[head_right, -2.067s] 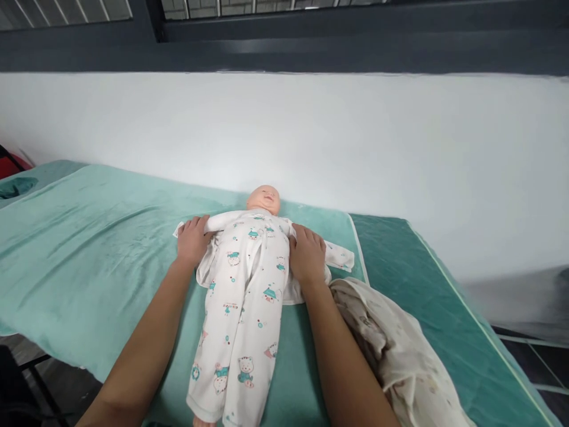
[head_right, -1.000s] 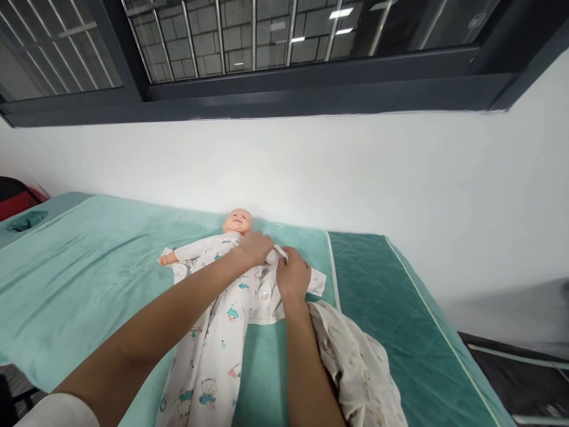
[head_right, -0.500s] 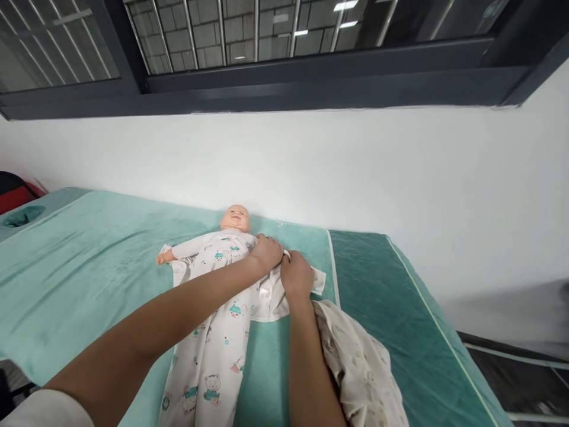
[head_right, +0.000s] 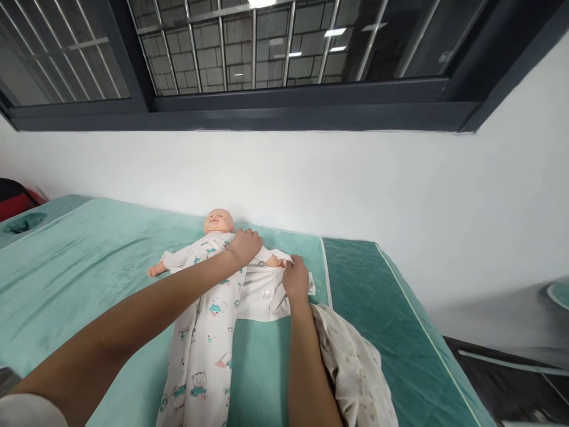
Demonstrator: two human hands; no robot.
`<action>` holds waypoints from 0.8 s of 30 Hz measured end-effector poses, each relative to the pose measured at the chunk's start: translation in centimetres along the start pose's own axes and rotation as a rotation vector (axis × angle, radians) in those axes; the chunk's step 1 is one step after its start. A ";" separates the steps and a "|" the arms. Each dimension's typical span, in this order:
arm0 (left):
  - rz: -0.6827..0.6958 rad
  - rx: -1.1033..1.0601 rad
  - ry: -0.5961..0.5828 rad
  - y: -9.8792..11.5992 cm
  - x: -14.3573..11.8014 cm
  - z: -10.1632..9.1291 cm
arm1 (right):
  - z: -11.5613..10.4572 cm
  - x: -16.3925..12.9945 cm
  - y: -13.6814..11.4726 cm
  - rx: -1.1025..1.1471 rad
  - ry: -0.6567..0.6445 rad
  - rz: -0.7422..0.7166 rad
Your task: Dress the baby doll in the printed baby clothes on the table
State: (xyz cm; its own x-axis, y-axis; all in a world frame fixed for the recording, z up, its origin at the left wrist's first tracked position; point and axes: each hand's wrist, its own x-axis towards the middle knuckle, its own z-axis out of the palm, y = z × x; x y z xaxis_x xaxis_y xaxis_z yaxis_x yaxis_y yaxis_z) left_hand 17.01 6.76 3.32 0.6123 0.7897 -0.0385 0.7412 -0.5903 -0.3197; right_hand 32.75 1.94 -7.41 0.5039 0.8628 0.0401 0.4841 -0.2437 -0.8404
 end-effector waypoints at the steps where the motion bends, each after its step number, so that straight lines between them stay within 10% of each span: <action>1: 0.000 0.003 0.004 -0.3 -0.3 -0.2 | -0.1 0.1 0.0 0.036 0.005 0.003; 24: -0.008 -0.070 0.012 -1.5 -1.2 -0.1 | -0.5 0.5 0.5 0.622 -0.026 0.046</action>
State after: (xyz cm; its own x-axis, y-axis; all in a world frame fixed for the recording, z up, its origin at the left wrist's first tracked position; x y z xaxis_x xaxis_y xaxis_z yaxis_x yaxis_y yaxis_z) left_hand 15.14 6.69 3.96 0.6092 0.7926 -0.0250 0.7633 -0.5946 -0.2526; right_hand 33.60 2.03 -7.59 0.4931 0.8699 -0.0105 -0.0494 0.0159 -0.9987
